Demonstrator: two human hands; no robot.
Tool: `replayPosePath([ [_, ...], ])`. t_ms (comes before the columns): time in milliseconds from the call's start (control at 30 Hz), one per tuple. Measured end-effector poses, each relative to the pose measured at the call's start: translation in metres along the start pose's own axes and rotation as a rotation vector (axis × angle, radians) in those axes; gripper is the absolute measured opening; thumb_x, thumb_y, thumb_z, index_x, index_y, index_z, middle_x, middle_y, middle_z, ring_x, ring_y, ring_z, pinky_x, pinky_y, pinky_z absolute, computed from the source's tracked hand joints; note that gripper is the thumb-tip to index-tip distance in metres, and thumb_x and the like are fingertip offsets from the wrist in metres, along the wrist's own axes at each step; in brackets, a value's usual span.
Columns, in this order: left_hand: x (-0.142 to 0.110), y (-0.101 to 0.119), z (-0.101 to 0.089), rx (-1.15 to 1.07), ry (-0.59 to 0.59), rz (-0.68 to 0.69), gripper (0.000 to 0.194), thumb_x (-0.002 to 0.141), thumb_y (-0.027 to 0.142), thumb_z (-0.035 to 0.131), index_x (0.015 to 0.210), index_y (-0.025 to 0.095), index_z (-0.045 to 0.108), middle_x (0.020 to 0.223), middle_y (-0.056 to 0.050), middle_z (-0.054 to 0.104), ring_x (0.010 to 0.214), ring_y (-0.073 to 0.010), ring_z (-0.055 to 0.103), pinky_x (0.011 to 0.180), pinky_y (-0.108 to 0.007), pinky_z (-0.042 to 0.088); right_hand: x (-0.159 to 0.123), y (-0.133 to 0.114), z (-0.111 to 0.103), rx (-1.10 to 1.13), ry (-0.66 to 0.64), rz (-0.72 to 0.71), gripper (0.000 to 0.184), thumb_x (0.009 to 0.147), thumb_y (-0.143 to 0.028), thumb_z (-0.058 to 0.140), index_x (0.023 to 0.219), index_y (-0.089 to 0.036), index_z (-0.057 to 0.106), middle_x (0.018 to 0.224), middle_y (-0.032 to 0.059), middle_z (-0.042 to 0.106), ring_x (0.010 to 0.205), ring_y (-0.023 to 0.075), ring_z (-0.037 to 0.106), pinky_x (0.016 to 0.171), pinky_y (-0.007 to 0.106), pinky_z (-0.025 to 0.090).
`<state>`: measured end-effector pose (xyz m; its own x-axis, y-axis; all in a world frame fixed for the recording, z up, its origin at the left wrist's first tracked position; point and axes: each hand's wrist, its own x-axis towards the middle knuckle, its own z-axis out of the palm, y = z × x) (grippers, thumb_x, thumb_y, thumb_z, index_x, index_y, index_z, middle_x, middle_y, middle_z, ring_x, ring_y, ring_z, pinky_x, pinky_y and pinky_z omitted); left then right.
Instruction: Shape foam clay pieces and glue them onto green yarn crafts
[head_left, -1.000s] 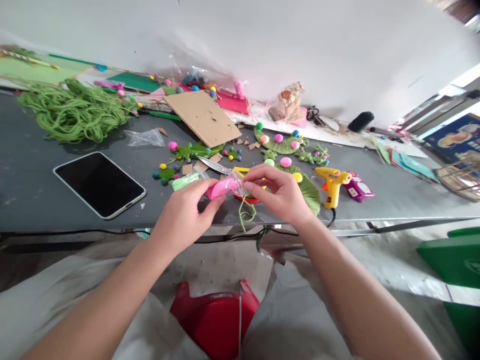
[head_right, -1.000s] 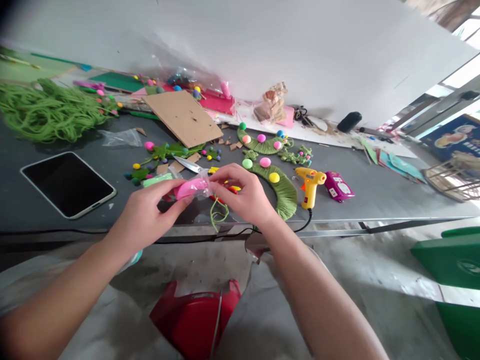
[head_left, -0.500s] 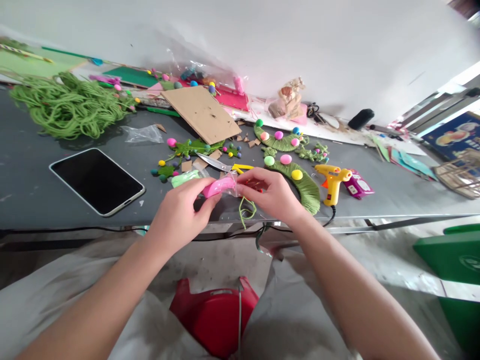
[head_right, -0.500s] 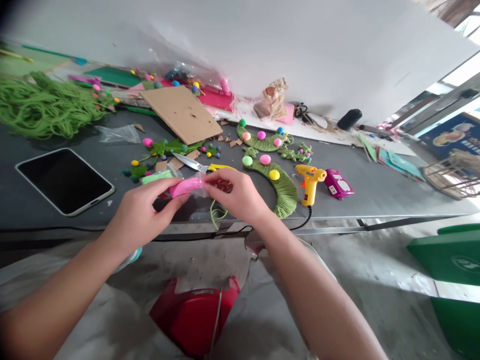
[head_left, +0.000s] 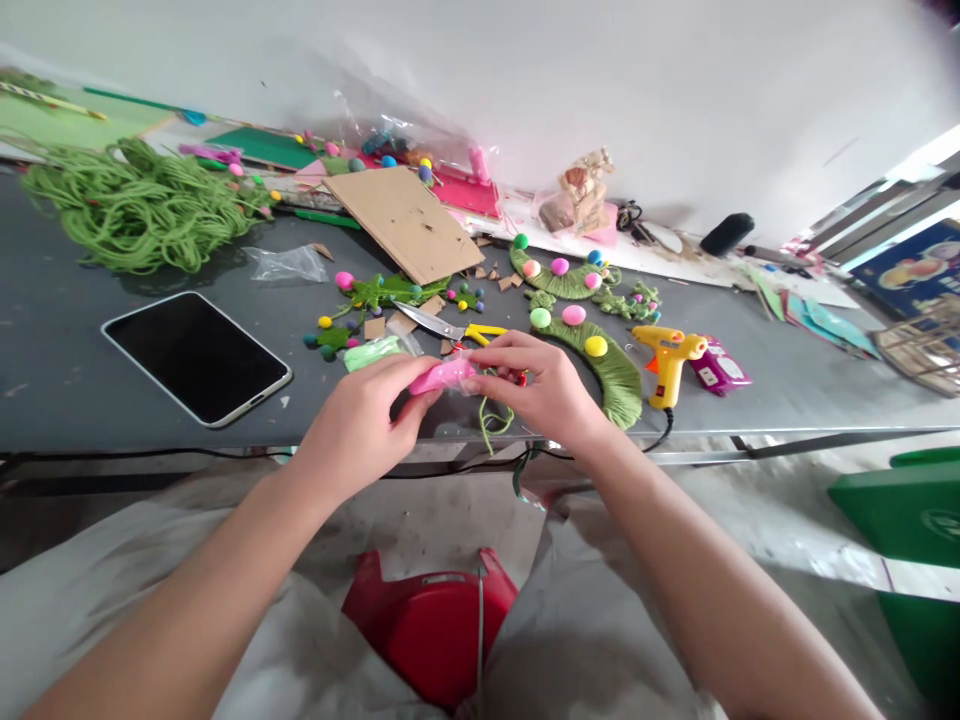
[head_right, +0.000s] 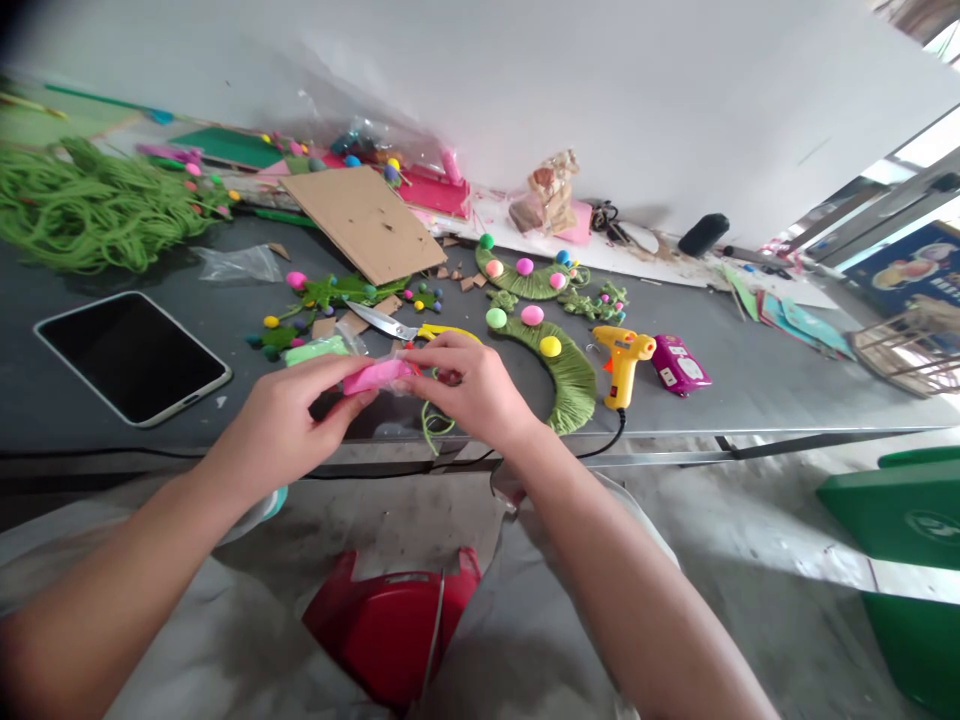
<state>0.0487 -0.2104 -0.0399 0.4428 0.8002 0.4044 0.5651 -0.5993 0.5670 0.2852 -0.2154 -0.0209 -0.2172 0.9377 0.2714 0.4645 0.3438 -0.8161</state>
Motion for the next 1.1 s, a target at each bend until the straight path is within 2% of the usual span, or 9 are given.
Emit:
replayPosePath([
  [200, -0.002, 0.003, 0.000, -0.051, -0.058, 0.010, 0.026, 0.104, 0.027, 0.056, 0.124, 0.019, 0.071, 0.122, -0.009, 0.079, 0.108, -0.0240, 0.076, 0.096, -0.036, 0.058, -0.001, -0.002, -0.001, -0.028, -0.102, -0.012, 0.027, 0.088, -0.041, 0.086, 0.106, -0.021, 0.084, 0.101, 0.0044, 0.074, 0.077, 0.0137, 0.061, 0.070, 0.030, 0.051],
  [400, -0.004, 0.005, 0.000, -0.082, -0.053, -0.004, 0.026, 0.104, 0.027, 0.056, 0.122, 0.021, 0.073, 0.123, -0.009, 0.080, 0.109, -0.0243, 0.076, 0.096, -0.036, 0.059, -0.001, -0.007, 0.003, -0.034, -0.124, 0.035, 0.024, 0.086, -0.037, 0.086, 0.100, -0.019, 0.078, 0.094, 0.0027, 0.073, 0.072, 0.0124, 0.059, 0.068, 0.028, 0.050],
  [533, -0.003, 0.005, 0.000, -0.099, -0.056, -0.004, 0.025, 0.104, 0.029, 0.059, 0.124, 0.022, 0.074, 0.123, -0.007, 0.081, 0.108, -0.0226, 0.077, 0.095, -0.034, 0.059, -0.002, -0.012, 0.003, -0.028, -0.170, 0.111, 0.022, 0.090, -0.038, 0.080, 0.098, -0.018, 0.073, 0.086, 0.0015, 0.072, 0.070, 0.0127, 0.058, 0.066, 0.028, 0.049],
  [667, -0.001, 0.005, 0.001, -0.083, -0.044, -0.008, 0.024, 0.104, 0.030, 0.061, 0.122, 0.023, 0.075, 0.122, -0.007, 0.081, 0.106, -0.0229, 0.077, 0.092, -0.033, 0.058, -0.003, -0.009, -0.003, 0.009, -0.230, 0.092, 0.019, 0.095, -0.036, 0.074, 0.101, -0.018, 0.072, 0.082, -0.0002, 0.070, 0.071, 0.0122, 0.058, 0.067, 0.027, 0.049],
  [867, 0.003, 0.008, 0.003, -0.045, -0.026, -0.024, 0.025, 0.103, 0.030, 0.062, 0.122, 0.020, 0.075, 0.120, -0.008, 0.081, 0.104, -0.0236, 0.077, 0.091, -0.034, 0.058, -0.001, -0.002, -0.017, 0.091, -0.174, 0.113, 0.020, 0.096, -0.039, 0.074, 0.097, -0.019, 0.073, 0.078, -0.0004, 0.070, 0.067, 0.0118, 0.058, 0.061, 0.027, 0.047],
  [1000, 0.006, 0.011, -0.002, -0.018, -0.026, -0.028, 0.024, 0.102, 0.028, 0.061, 0.120, 0.019, 0.075, 0.113, -0.007, 0.082, 0.097, -0.0229, 0.076, 0.086, -0.033, 0.058, 0.000, -0.003, -0.029, 0.113, -0.067, 0.136, 0.026, 0.093, -0.043, 0.078, 0.089, -0.018, 0.070, 0.074, 0.0000, 0.069, 0.062, 0.0112, 0.057, 0.057, 0.027, 0.044],
  [1100, 0.006, 0.010, -0.004, -0.003, -0.034, -0.026, 0.024, 0.102, 0.027, 0.062, 0.120, 0.018, 0.075, 0.108, -0.006, 0.082, 0.092, -0.0218, 0.076, 0.083, -0.032, 0.056, 0.000, -0.002, -0.037, 0.148, 0.030, 0.136, 0.025, 0.093, -0.041, 0.078, 0.100, -0.018, 0.073, 0.079, 0.0011, 0.072, 0.066, 0.0126, 0.062, 0.060, 0.027, 0.050],
])
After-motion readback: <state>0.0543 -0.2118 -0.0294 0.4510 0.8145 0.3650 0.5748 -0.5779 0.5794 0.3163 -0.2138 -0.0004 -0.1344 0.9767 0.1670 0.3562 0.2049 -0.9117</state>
